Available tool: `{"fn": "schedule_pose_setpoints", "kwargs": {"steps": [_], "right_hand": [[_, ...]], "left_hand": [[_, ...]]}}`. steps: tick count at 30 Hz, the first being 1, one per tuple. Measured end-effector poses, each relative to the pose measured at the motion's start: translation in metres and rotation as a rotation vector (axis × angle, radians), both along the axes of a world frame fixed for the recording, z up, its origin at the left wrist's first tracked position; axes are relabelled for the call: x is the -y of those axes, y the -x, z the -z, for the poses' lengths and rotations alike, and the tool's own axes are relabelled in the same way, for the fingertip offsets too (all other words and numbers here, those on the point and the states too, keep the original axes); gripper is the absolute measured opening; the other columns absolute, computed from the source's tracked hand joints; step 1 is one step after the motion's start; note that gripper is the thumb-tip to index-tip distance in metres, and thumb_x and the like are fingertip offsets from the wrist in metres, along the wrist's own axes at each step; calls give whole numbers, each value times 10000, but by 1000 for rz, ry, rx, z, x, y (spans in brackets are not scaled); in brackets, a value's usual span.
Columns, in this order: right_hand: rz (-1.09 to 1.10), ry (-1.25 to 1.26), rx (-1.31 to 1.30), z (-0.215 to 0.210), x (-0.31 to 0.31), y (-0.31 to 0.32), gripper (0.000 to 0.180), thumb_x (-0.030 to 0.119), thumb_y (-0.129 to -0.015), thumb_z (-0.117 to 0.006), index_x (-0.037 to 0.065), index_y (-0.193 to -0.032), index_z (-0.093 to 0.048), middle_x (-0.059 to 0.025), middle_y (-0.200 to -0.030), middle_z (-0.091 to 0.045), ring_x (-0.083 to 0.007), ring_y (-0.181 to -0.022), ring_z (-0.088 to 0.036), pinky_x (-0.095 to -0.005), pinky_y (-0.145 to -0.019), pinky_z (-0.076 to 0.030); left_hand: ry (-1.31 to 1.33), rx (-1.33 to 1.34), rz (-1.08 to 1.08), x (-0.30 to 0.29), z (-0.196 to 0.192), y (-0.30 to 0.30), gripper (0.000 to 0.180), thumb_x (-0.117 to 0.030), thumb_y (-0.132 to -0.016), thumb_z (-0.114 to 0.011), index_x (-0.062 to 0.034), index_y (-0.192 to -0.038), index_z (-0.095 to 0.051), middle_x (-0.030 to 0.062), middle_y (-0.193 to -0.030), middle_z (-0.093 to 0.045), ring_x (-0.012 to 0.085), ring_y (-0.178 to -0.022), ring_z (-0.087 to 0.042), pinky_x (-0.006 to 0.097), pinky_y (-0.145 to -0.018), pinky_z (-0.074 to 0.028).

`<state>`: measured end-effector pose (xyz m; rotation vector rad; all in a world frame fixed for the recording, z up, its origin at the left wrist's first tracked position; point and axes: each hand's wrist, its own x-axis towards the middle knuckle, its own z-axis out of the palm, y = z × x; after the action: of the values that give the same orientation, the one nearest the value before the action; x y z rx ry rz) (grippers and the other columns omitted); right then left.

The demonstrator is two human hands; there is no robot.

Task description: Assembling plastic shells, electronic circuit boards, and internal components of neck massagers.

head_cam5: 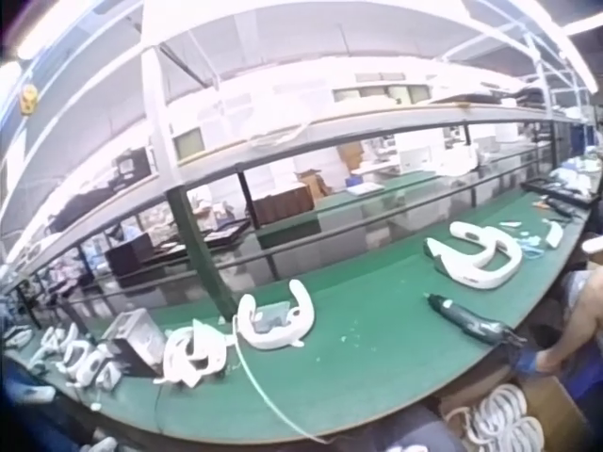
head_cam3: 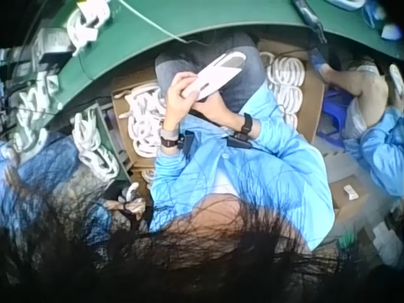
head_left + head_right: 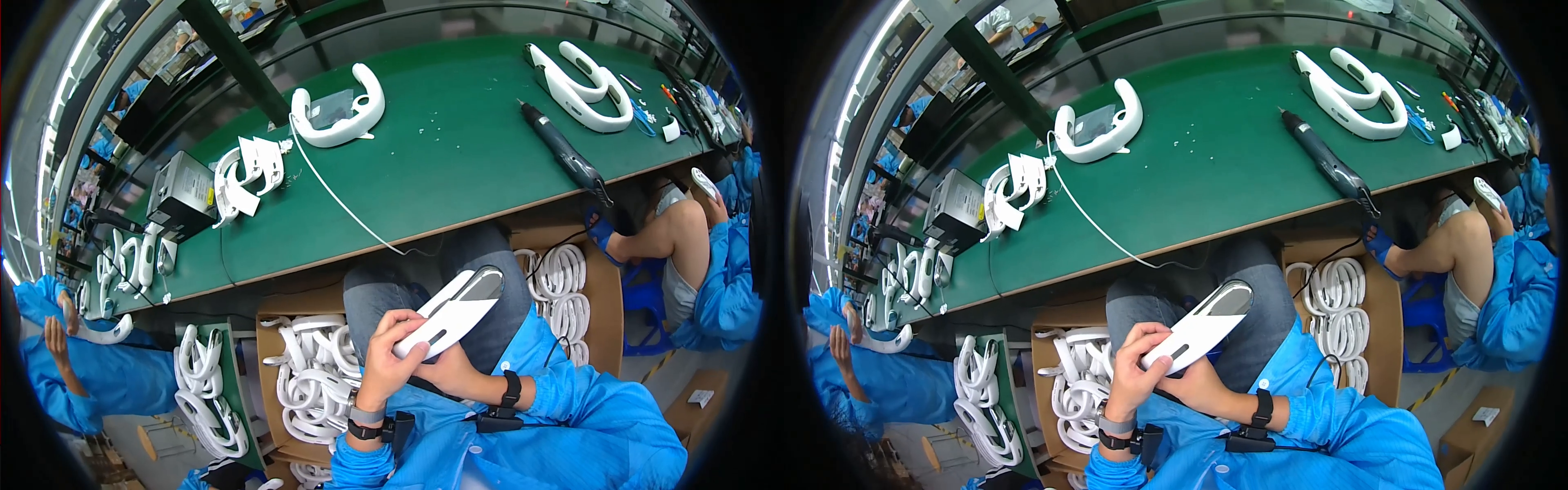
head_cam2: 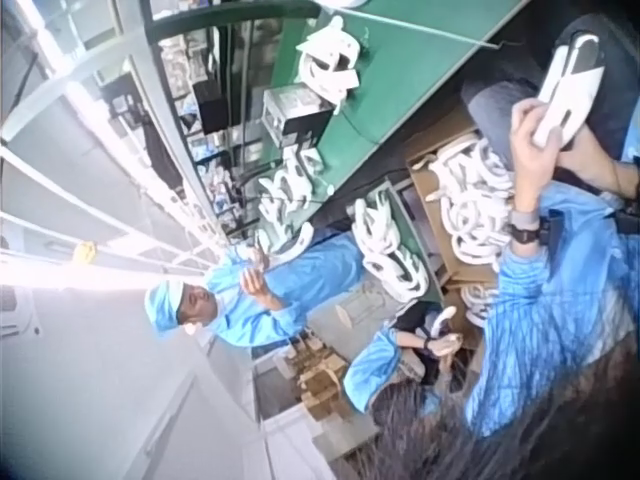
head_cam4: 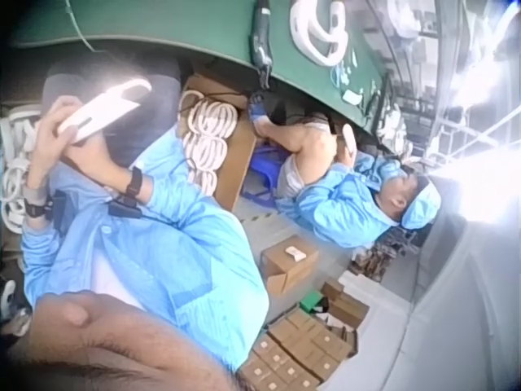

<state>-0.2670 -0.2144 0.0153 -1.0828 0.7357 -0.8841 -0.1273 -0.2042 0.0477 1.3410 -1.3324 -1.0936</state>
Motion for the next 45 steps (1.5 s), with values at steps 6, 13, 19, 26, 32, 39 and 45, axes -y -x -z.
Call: {"fn": "schedule_pose_setpoints", "kwargs": {"steps": [6,13,19,26,32,39,45], "right_hand": [[-14,-7,-27,0,0,1,507,49,-764,-757,22,-1206,-510,-97,-1128,-615,-204,-1077,-609,-342,-907,-490],[-40,-6,-20,4,1,2,582,78,-781,-771,21,-1269,-459,-101,-1193,-578,-188,-1129,-579,-335,-936,-479],[-33,-27,0,6,-2,0,593,81,-785,-770,22,-1281,-452,-100,-1200,-575,-189,-1132,-578,-338,-935,-480],[-34,-23,-15,8,0,2,617,90,-788,-773,22,-1302,-438,-104,-1207,-571,-190,-1133,-578,-341,-941,-480],[4,-45,5,7,-2,-1,559,41,-768,-759,20,-1251,-477,-106,-1167,-594,-214,-1116,-587,-355,-938,-473],[-38,0,-17,9,-2,2,612,81,-790,-771,18,-1302,-440,-109,-1210,-575,-197,-1134,-585,-342,-941,-486],[-38,-9,-29,7,-3,2,608,81,-790,-767,18,-1300,-441,-107,-1214,-572,-196,-1137,-581,-341,-945,-482]], "left_hand": [[7,3,4,-1,-3,1,309,-62,-779,-656,54,-1065,-660,132,-1135,-571,231,-1050,-573,315,-918,-449],[-5,20,8,0,-5,3,306,-37,-774,-633,68,-1061,-653,137,-1137,-559,224,-1058,-560,312,-928,-441],[23,39,7,-1,-3,0,309,-80,-793,-678,34,-1080,-669,125,-1137,-577,246,-1054,-588,324,-916,-460],[18,50,22,1,-3,1,316,-83,-790,-678,33,-1084,-669,129,-1135,-575,248,-1054,-587,327,-911,-463],[21,39,25,1,-2,0,319,-82,-789,-680,34,-1086,-669,132,-1141,-576,251,-1062,-585,329,-917,-462],[33,34,17,0,-2,1,320,-87,-785,-682,35,-1081,-670,129,-1137,-576,245,-1047,-585,329,-912,-460],[30,47,13,-1,-3,1,317,-85,-783,-681,35,-1076,-672,126,-1132,-577,241,-1036,-589,327,-906,-462]]}}
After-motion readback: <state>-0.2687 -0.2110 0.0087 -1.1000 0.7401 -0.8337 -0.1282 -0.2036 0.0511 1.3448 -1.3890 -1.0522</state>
